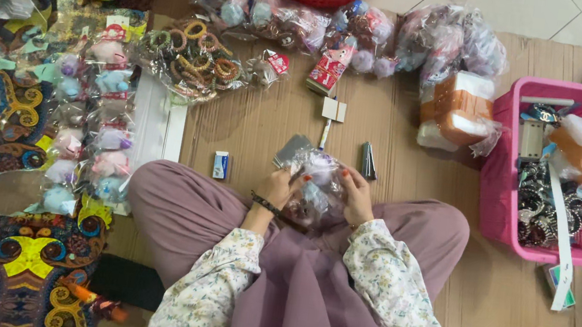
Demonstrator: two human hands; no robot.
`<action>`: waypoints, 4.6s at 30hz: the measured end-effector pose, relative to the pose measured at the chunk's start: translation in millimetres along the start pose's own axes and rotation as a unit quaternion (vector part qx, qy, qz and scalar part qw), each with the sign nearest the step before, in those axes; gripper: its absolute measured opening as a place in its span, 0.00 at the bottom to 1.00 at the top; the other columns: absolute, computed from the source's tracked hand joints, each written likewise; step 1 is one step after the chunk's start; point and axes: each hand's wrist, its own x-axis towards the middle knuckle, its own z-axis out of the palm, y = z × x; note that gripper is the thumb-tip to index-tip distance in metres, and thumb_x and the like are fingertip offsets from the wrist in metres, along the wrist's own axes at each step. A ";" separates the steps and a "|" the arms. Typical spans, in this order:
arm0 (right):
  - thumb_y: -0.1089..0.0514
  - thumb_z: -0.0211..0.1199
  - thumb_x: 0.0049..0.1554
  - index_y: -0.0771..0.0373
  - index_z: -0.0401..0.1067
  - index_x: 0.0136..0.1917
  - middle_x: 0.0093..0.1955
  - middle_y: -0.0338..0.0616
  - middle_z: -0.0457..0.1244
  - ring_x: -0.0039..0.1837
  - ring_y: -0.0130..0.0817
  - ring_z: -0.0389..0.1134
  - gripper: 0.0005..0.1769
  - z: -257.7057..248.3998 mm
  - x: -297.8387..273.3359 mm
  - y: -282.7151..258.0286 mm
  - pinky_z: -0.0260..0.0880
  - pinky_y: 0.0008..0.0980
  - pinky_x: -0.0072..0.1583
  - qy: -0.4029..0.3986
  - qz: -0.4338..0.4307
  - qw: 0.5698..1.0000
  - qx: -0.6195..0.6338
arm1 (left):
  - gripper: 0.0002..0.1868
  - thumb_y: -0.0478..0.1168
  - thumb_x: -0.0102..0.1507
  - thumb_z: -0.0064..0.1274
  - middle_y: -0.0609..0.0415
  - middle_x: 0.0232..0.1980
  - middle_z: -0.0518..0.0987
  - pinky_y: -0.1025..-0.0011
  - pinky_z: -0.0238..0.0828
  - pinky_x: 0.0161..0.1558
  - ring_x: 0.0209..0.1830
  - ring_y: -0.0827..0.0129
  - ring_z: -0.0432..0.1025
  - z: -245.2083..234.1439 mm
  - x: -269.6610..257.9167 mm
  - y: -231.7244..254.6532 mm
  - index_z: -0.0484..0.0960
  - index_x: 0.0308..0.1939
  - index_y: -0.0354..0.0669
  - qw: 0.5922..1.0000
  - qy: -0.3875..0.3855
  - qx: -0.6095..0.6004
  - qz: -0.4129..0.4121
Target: The person packages small plush ornaments and items into plastic sleeves, using a stapler to attach card headers and then places the finished packages into a plastic bag.
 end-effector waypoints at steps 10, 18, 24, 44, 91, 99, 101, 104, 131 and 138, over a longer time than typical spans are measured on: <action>0.62 0.60 0.64 0.60 0.73 0.68 0.46 0.35 0.66 0.45 0.20 0.68 0.19 -4.6 -4.3 -8.0 0.76 0.24 0.48 0.025 -0.032 0.999 0.012 | 0.36 0.72 0.67 0.40 0.40 0.32 0.81 0.54 0.78 0.39 0.39 0.47 0.80 16.3 -1.0 -22.6 0.79 0.44 0.41 1.000 -0.010 0.008 -0.004; 0.54 0.51 0.69 0.56 0.67 0.74 0.42 0.32 0.62 0.47 0.24 0.71 0.21 -17.6 3.4 2.3 0.79 0.30 0.53 -0.001 0.006 0.997 0.074 | 0.36 0.72 0.65 0.43 0.42 0.33 0.82 0.56 0.79 0.41 0.41 0.50 0.81 -14.7 -0.6 7.4 0.78 0.51 0.43 0.999 -0.003 -0.038 -0.013; 0.63 0.67 0.61 0.61 0.76 0.65 0.39 0.39 0.66 0.44 0.23 0.67 0.18 -6.0 -12.0 -20.9 0.75 0.23 0.49 0.035 -0.133 0.985 -0.108 | 0.39 0.76 0.61 0.45 0.39 0.36 0.83 0.50 0.78 0.44 0.43 0.46 0.80 -21.8 3.3 18.2 0.79 0.55 0.46 0.996 -0.010 -0.057 -0.061; 0.61 0.71 0.56 0.62 0.81 0.45 0.54 0.47 0.66 0.71 0.50 0.62 0.03 -7.8 -17.4 -73.4 0.63 0.48 0.70 -0.189 -0.301 0.896 -0.267 | 0.38 0.69 0.69 0.38 0.42 0.24 0.80 0.55 0.75 0.36 0.33 0.45 0.79 -24.1 12.1 -12.2 0.85 0.26 0.42 0.935 0.181 -0.043 -0.302; 0.54 0.61 0.59 0.57 0.75 0.50 0.38 0.52 0.68 0.46 0.55 0.72 0.07 -31.4 80.5 64.9 0.70 0.52 0.46 -0.102 -0.242 0.766 -0.587 | 0.24 0.53 0.69 0.51 0.40 0.18 0.76 0.55 0.70 0.24 0.23 0.45 0.77 -30.5 9.1 9.8 0.80 0.24 0.42 0.938 0.313 0.059 -0.137; 0.51 0.57 0.65 0.57 0.70 0.49 0.38 0.50 0.67 0.44 0.51 0.72 0.09 -36.4 59.7 30.9 0.70 0.47 0.44 -0.110 -0.089 0.854 -0.501 | 0.21 0.56 0.67 0.54 0.44 0.16 0.76 0.56 0.71 0.21 0.20 0.50 0.77 -6.1 4.6 -9.1 0.82 0.27 0.47 0.956 0.267 0.103 -0.071; 0.55 0.54 0.65 0.55 0.69 0.50 0.36 0.42 0.63 0.34 0.34 0.69 0.04 -37.4 58.2 40.5 0.76 0.31 0.35 0.022 0.115 0.981 -0.155 | 0.19 0.57 0.69 0.50 0.45 0.18 0.77 0.58 0.73 0.23 0.21 0.53 0.78 -14.6 4.7 -1.8 0.81 0.35 0.49 0.954 0.260 0.125 -0.081; 0.58 0.61 0.64 0.60 0.71 0.57 0.50 0.55 0.68 0.49 0.42 0.72 0.08 -50.9 64.6 42.7 0.76 0.41 0.48 -0.034 0.005 0.965 -0.258 | 0.22 0.60 0.69 0.49 0.48 0.15 0.76 0.66 0.73 0.21 0.18 0.57 0.77 -6.3 2.9 -10.7 0.82 0.31 0.51 0.948 0.283 0.138 -0.050; 0.51 0.64 0.67 0.55 0.73 0.52 0.52 0.41 0.68 0.55 0.29 0.66 0.07 10.8 61.2 -105.0 0.67 0.35 0.53 -0.103 -0.238 0.925 -0.279 | 0.33 0.60 0.74 0.18 0.30 0.67 0.67 0.48 0.61 0.66 0.66 0.36 0.66 -24.7 7.7 24.5 0.60 0.71 0.41 0.958 0.133 -0.197 -0.161; 0.50 0.61 0.65 0.52 0.65 0.49 0.51 0.33 0.63 0.59 0.33 0.73 0.08 15.7 67.9 -130.9 0.74 0.29 0.57 -0.002 -0.171 0.984 -0.043 | 0.31 0.42 0.57 0.55 0.56 0.76 0.65 0.45 0.58 0.63 0.78 0.56 0.55 17.7 -4.6 -1.3 0.74 0.67 0.58 0.978 -0.077 0.193 0.008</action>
